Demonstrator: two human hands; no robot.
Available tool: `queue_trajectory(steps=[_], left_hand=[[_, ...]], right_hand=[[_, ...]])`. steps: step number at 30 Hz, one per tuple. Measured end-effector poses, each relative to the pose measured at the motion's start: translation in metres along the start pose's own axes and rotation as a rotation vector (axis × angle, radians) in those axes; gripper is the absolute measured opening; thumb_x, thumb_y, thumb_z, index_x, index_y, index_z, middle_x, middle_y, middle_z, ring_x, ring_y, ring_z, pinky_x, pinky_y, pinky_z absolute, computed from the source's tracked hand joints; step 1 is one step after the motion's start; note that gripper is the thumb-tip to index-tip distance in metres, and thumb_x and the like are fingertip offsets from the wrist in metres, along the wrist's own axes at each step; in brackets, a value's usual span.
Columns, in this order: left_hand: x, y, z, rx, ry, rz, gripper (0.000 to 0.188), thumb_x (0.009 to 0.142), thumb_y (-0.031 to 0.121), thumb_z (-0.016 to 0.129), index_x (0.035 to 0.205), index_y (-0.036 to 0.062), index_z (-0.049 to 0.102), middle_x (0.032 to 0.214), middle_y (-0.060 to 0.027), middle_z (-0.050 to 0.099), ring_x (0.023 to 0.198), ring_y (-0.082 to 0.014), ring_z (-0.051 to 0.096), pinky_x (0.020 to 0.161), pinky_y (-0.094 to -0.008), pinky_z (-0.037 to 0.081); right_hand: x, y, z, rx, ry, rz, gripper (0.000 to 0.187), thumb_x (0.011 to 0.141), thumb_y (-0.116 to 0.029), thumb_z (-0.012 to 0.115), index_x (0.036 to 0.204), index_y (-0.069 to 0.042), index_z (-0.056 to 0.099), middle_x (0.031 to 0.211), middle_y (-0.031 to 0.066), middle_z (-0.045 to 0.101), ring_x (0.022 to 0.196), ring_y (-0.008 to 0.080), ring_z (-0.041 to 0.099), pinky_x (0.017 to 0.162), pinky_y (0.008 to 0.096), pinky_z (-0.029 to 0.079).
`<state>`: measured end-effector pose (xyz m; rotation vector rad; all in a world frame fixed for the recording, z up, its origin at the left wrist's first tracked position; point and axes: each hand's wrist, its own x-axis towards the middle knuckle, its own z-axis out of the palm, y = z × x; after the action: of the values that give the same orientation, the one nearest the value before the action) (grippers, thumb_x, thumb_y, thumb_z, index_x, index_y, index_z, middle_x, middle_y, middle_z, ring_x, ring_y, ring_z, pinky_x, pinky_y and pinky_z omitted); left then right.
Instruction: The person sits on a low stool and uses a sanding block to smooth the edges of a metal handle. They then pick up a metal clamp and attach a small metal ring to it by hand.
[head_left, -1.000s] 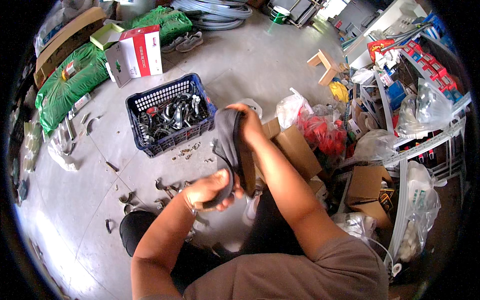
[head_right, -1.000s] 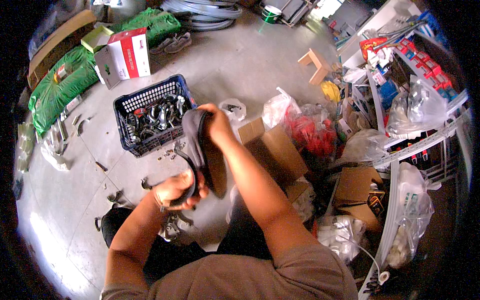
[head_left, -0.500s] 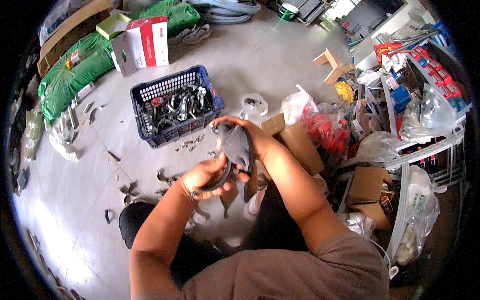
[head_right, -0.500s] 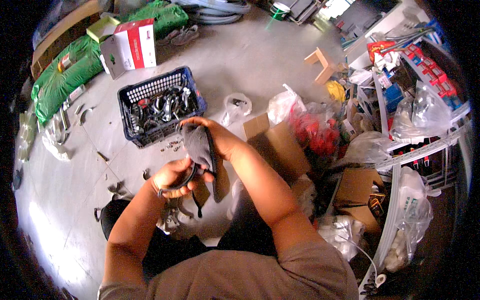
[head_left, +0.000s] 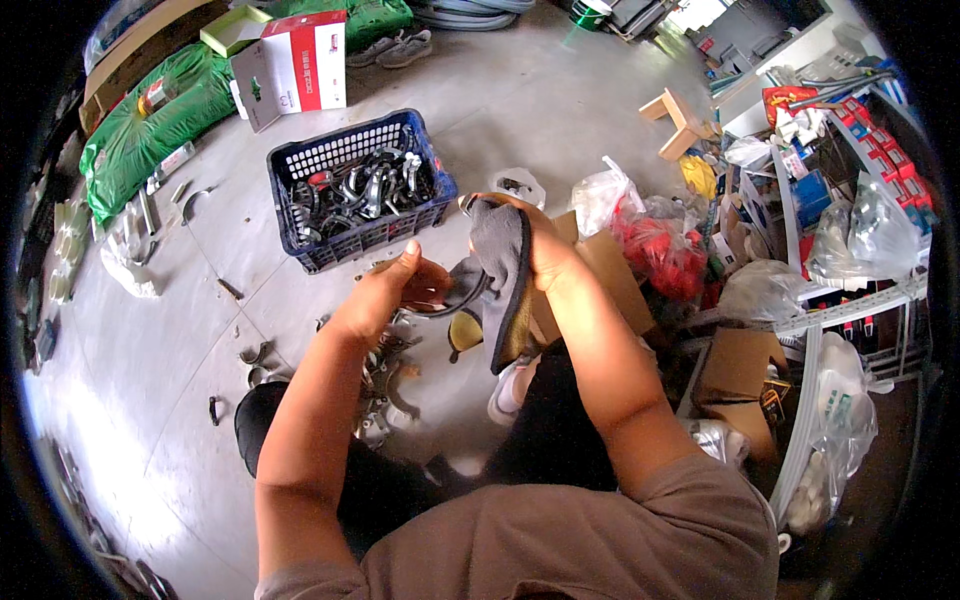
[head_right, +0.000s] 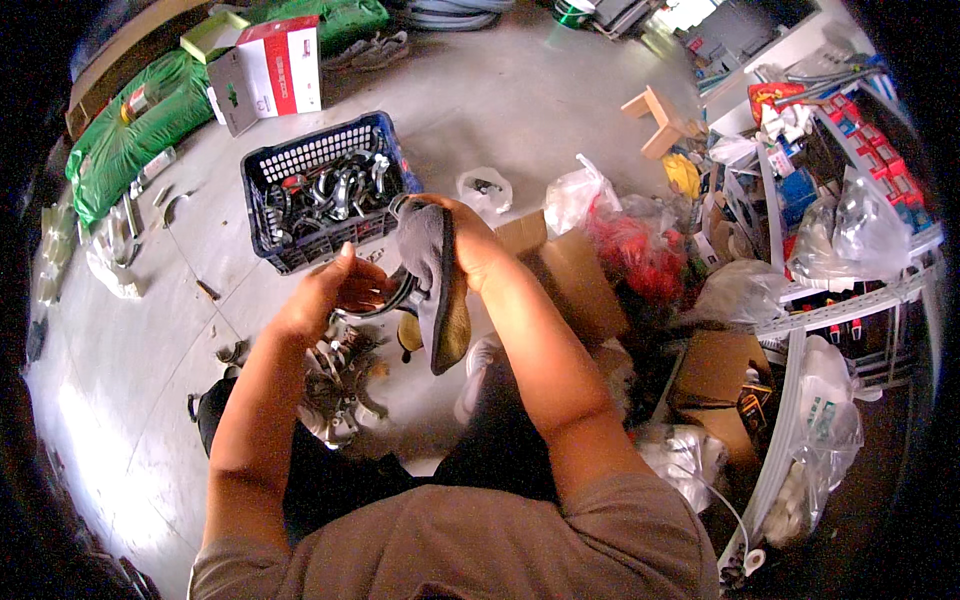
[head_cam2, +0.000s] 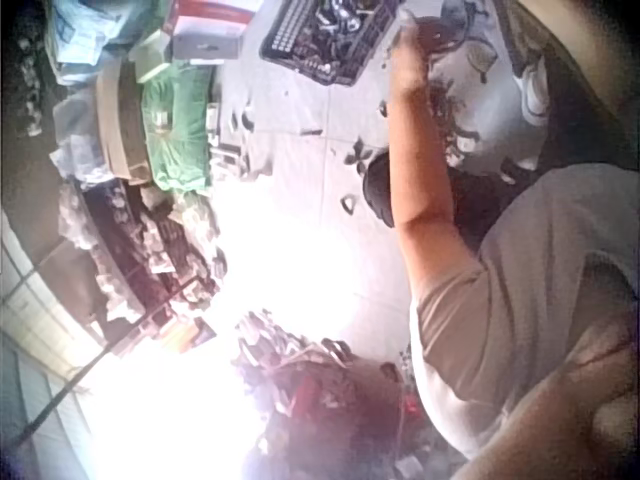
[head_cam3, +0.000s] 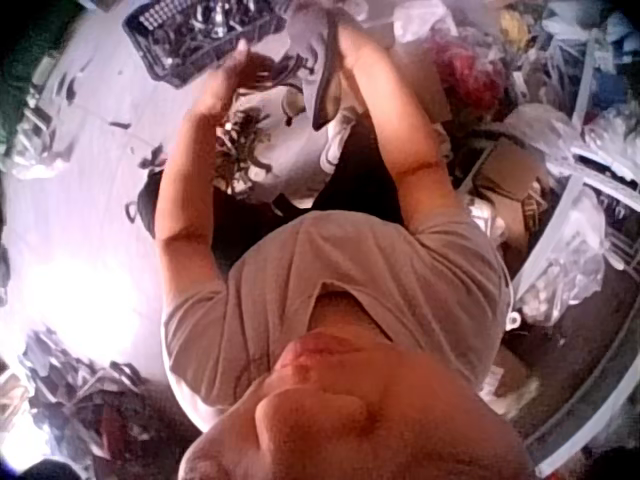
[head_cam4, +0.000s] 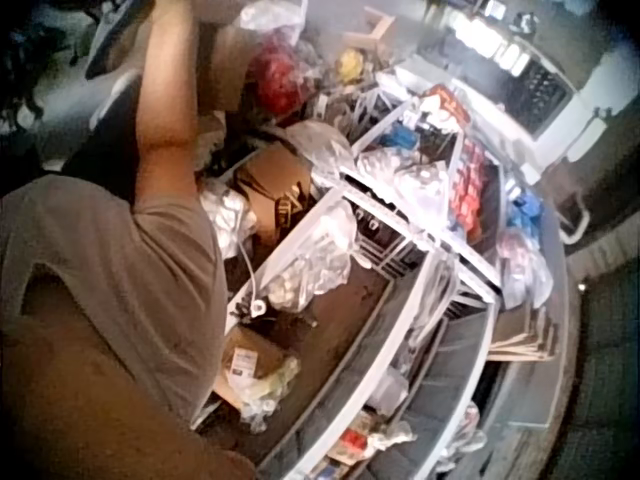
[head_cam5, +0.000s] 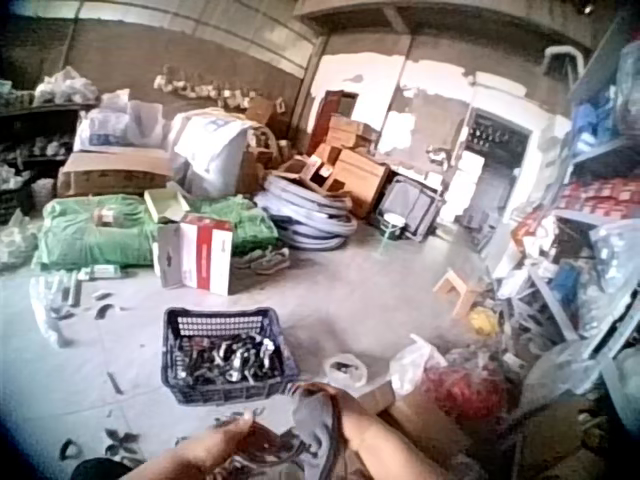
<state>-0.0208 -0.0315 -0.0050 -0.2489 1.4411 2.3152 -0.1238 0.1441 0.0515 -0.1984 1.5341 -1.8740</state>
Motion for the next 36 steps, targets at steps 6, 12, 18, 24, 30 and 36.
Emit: queue_trajectory(steps=[6,12,18,24,30,36], left_hand=[[-0.023,0.004,0.025,1.121,-0.091,0.339,0.03,0.081,0.028,0.059,0.091,-0.0005,0.057,0.081,-0.0097,0.062,0.075,-0.0172,0.056,0.071,-0.0327,0.044],[-0.012,-0.013,0.025,0.831,-0.035,0.34,0.013,0.079,0.006,0.06,0.09,0.0004,0.059,0.08,-0.007,0.063,0.077,-0.011,0.056,0.069,-0.0273,0.044],[-0.004,-0.021,0.017,0.318,-0.165,0.307,0.011,0.08,-0.001,0.056,0.09,-0.0005,0.06,0.086,-0.0019,0.062,0.084,-0.011,0.055,0.078,-0.0257,0.043],[-0.002,-0.023,0.025,0.197,-0.219,0.142,0.014,0.077,-0.001,0.059,0.092,0.0,0.058,0.086,-0.0024,0.061,0.081,-0.0096,0.055,0.078,-0.0239,0.043],[-0.006,-0.014,0.039,-0.025,-0.226,0.122,0.021,0.077,0.007,0.062,0.096,0.0034,0.055,0.082,-0.0046,0.059,0.08,-0.015,0.057,0.074,-0.028,0.044],[0.002,-0.014,0.026,-0.141,-0.22,0.201,0.029,0.078,0.003,0.059,0.106,0.0044,0.051,0.087,-0.0065,0.058,0.078,-0.013,0.055,0.073,-0.0259,0.043]], right_hand=[[-0.001,0.002,-0.004,-0.015,0.083,0.001,0.019,0.08,-0.016,0.054,0.096,-0.007,0.058,0.08,0.0039,0.06,0.067,0.0128,0.057,0.06,0.0257,0.048],[0.003,0.005,-0.005,0.009,0.156,-0.045,0.019,0.081,-0.015,0.053,0.097,-0.007,0.058,0.085,0.0056,0.061,0.07,0.0149,0.058,0.063,0.0279,0.05],[0.002,-0.009,-0.019,-0.153,0.275,-0.165,0.038,0.078,-0.011,0.058,0.114,-0.009,0.047,0.096,0.0075,0.057,0.082,0.0155,0.057,0.071,0.0292,0.048],[0.008,0.043,-0.007,-0.606,0.153,-0.314,0.064,0.074,0.002,0.06,0.129,-0.011,0.031,0.1,0.0095,0.054,0.088,0.0157,0.053,0.08,0.0262,0.041],[0.046,0.023,-0.058,-0.844,0.648,-0.472,0.047,0.071,0.004,0.048,0.117,-0.008,0.043,0.099,0.0201,0.057,0.096,0.0306,0.055,0.082,0.0352,0.041],[0.006,0.004,-0.037,-0.526,0.279,-0.579,0.071,0.058,-0.006,0.075,0.12,-0.01,0.039,0.101,0.0087,0.054,0.092,0.0168,0.053,0.08,0.0299,0.042]])
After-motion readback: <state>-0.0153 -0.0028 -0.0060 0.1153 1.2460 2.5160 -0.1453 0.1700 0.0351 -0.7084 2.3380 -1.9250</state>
